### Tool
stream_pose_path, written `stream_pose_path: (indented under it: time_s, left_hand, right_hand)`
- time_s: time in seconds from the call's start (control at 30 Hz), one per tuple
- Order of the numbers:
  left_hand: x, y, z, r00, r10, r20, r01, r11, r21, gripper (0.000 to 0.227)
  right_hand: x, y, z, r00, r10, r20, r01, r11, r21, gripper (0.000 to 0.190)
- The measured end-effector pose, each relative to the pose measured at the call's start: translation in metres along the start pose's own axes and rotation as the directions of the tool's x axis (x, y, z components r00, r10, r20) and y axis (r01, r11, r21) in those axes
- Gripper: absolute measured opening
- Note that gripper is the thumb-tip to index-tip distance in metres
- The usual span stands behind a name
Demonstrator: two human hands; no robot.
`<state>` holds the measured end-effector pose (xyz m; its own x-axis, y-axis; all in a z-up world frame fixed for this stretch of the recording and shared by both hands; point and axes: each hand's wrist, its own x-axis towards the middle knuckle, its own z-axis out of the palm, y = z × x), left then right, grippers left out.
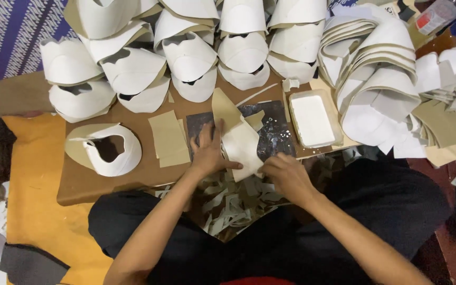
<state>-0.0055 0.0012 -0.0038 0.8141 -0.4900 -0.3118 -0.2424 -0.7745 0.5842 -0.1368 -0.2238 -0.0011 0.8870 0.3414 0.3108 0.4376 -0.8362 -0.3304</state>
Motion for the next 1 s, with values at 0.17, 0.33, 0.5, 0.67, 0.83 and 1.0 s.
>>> stream_pose_path:
  time_s: [0.17, 0.33, 0.5, 0.67, 0.83, 1.0]
  left_hand:
    - [-0.005, 0.011, 0.010, 0.986, -0.148, -0.071, 0.137, 0.982, -0.133, 0.144]
    - [0.054, -0.033, 0.037, 0.954, -0.193, -0.231, 0.032, 0.830, -0.558, 0.079]
    - [0.084, -0.048, 0.032, 0.917, -0.270, -0.295, 0.014, 0.758, -0.652, 0.040]
    - [0.098, -0.066, 0.042, 0.824, -0.223, -0.520, -0.076, 0.867, -0.493, 0.029]
    - [0.030, 0.005, 0.021, 0.615, 0.185, -0.767, -0.094, 0.982, 0.162, 0.047]
    - [-0.001, 0.006, 0.026, 0.898, 0.247, -0.363, -0.175, 0.960, 0.219, 0.077]
  right_hand:
    - [-0.009, 0.002, 0.035, 0.818, 0.555, 0.153, -0.571, 0.752, 0.329, 0.020]
    - [-0.001, -0.020, 0.047, 0.721, 0.671, 0.176, -0.664, 0.595, 0.452, 0.022]
    - [0.022, -0.042, 0.017, 0.778, 0.629, -0.009, -0.538, 0.673, 0.509, 0.021]
    - [0.033, 0.016, 0.050, 0.773, 0.634, 0.005, -0.581, 0.704, 0.408, 0.019]
    - [0.042, 0.019, 0.041, 0.796, 0.601, 0.075, -0.600, 0.766, 0.232, 0.022]
    - [0.041, 0.024, 0.043, 0.835, 0.495, -0.239, -0.476, 0.869, 0.136, 0.012]
